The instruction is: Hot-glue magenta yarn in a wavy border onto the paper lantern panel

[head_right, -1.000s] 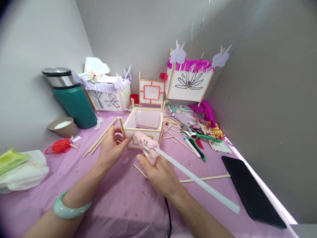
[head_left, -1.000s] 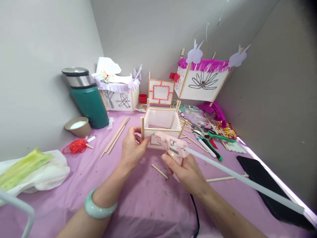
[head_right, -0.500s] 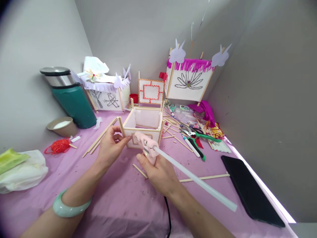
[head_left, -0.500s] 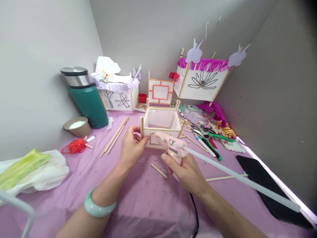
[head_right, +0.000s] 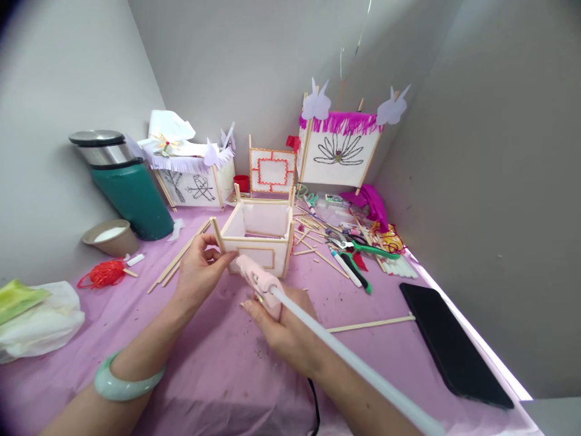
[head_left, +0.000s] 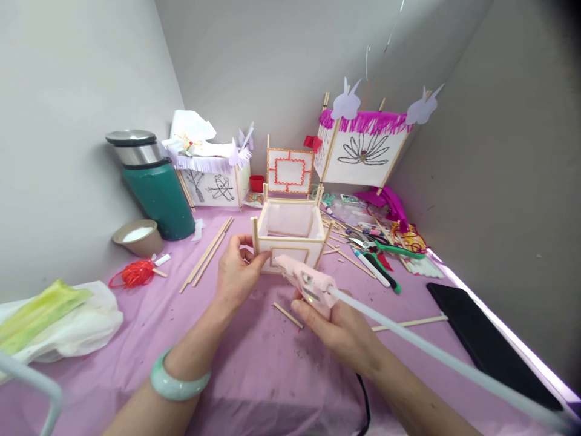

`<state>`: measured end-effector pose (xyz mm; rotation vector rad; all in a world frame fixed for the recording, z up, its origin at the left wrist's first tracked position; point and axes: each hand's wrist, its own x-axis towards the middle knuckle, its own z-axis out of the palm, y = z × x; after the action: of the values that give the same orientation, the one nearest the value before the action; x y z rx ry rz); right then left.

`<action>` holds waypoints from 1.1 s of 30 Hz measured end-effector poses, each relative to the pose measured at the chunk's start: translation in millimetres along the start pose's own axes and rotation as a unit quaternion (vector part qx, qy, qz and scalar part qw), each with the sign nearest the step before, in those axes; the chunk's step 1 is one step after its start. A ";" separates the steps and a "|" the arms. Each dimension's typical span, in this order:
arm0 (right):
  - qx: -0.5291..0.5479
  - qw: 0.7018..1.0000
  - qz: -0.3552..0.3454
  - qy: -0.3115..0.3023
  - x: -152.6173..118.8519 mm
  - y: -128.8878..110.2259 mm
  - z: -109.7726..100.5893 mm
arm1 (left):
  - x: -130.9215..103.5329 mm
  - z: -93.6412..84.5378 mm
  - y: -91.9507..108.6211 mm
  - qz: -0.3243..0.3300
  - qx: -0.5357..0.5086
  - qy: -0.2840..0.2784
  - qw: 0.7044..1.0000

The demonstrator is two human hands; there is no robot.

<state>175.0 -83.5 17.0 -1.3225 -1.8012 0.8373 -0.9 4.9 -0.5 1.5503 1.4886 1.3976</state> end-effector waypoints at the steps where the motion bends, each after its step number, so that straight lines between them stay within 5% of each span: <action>1: -0.022 1.000 -0.010 0.006 -3.5 0.0 -1.5 | 0.2 0.0 0.1 0.000 0.002 0.000 1.000; 8: -0.188 0.979 0.028 0.069 -33.0 31.2 -32.1 | 1.4 -0.2 -2.9 -0.003 0.012 -0.002 1.000; 13: -0.444 0.888 0.101 0.069 -30.4 53.5 -60.2 | 1.9 -1.0 -4.2 -0.001 0.013 -0.001 1.000; 17: -0.483 0.858 0.169 0.046 -19.6 65.1 -65.8 | 0.3 -2.4 -3.7 -0.001 0.016 -0.002 1.000; 22: -0.459 0.872 0.166 0.019 -17.3 72.4 -75.7 | -0.7 -3.8 -6.2 0.001 0.018 -0.005 1.000; 27: -0.429 0.891 0.145 0.019 -10.5 48.1 -89.2 | -0.7 -3.6 -7.1 0.002 0.016 -0.008 1.000; 29: -0.318 0.939 0.123 0.055 0.6 36.7 -84.0 | -1.4 -3.7 -6.5 0.001 0.016 -0.012 1.000; 33: -0.242 0.964 0.092 0.056 28.6 30.7 -60.3 | -1.7 -3.9 -5.7 0.000 0.011 -0.016 1.000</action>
<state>235.6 -43.3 27.5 -1.8306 -1.8811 0.4112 -6.3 3.6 -5.0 1.5778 1.4894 1.3555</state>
